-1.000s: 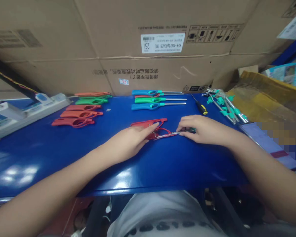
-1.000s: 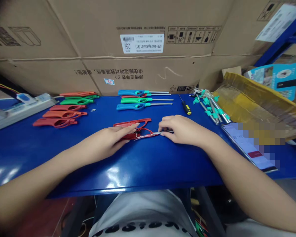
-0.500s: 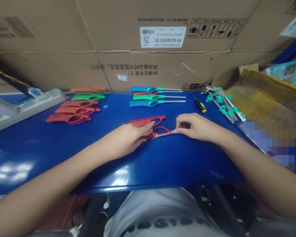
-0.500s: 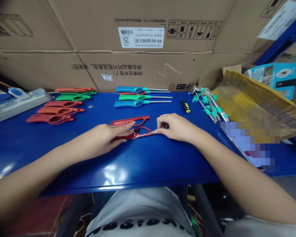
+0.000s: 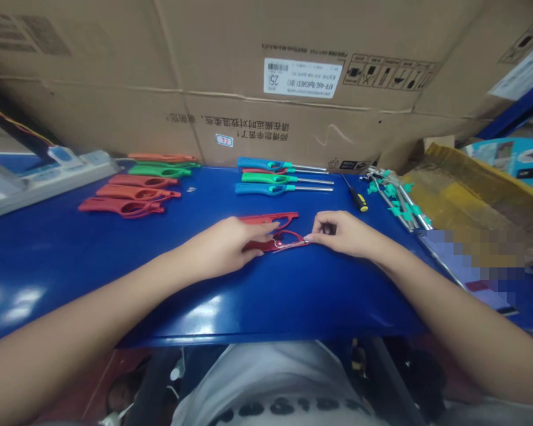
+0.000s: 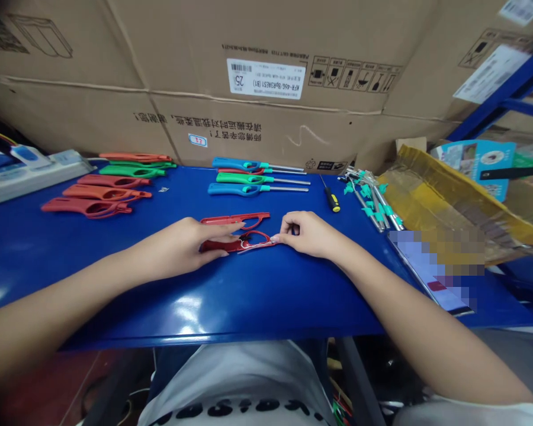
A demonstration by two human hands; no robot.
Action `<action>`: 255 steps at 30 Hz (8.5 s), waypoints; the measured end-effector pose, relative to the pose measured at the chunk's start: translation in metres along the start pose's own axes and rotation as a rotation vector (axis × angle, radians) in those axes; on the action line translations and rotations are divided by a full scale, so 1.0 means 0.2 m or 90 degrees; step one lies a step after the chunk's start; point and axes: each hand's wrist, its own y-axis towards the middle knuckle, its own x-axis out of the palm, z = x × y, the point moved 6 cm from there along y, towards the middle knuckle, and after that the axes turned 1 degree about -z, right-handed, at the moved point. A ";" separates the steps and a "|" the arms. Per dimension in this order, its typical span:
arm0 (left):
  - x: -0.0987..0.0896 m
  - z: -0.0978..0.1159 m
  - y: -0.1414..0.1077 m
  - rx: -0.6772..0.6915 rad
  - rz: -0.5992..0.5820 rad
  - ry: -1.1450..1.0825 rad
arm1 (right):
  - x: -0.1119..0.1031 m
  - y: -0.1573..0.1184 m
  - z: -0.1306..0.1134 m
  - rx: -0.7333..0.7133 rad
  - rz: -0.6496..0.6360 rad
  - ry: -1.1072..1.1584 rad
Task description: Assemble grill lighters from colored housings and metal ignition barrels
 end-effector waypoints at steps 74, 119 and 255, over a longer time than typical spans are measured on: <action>0.08 -0.04 -0.01 0.017 0.029 0.023 | 0.06 -0.04 -0.23 -0.150 -0.007 -0.107; 0.07 -0.02 -0.03 0.106 0.085 0.103 | 0.10 -0.04 -0.21 -0.206 0.026 -0.170; 0.09 -0.03 -0.02 0.158 0.038 0.166 | -0.22 0.01 0.05 -0.044 0.098 -0.273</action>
